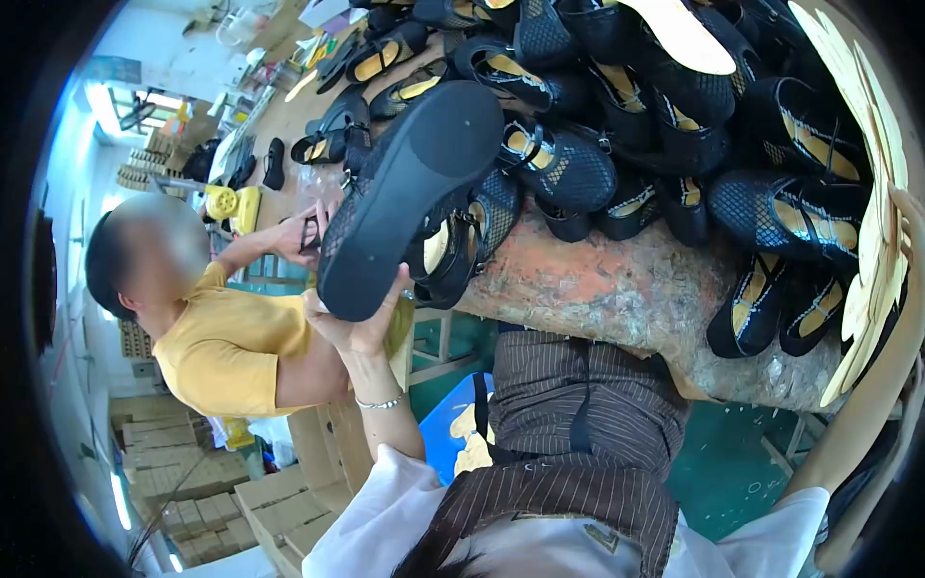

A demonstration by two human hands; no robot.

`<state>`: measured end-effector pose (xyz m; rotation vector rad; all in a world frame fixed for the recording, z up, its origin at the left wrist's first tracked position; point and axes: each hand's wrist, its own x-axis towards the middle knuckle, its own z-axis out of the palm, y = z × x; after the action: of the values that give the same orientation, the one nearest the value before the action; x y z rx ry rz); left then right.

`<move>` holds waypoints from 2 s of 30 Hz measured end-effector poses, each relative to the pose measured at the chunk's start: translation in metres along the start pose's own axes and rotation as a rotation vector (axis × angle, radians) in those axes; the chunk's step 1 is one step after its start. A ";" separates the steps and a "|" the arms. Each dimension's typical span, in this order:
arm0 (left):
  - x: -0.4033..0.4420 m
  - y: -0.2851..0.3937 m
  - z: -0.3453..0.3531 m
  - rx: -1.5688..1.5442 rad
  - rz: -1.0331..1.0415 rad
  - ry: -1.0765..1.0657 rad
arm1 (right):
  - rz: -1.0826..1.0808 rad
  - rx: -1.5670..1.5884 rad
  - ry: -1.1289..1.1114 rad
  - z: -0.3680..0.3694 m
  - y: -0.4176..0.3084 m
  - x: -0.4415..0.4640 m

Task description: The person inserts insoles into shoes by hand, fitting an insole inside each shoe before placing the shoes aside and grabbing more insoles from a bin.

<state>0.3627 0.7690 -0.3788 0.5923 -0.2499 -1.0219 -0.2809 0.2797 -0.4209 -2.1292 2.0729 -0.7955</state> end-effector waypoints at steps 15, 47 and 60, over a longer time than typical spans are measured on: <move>0.053 -0.008 0.049 2.019 0.633 -0.420 | 0.106 0.555 -0.400 -0.045 -0.053 0.004; 0.230 -0.048 0.145 2.318 0.819 -0.698 | 0.300 1.732 -1.002 -0.071 -0.261 -0.271; 0.282 -0.104 0.206 1.806 0.448 -0.713 | 0.318 1.797 -0.899 -0.070 -0.252 -0.293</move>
<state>0.3366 0.4167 -0.2909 1.6301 -1.9446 -0.2663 -0.0663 0.6013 -0.3531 -0.7373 0.5095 -0.8024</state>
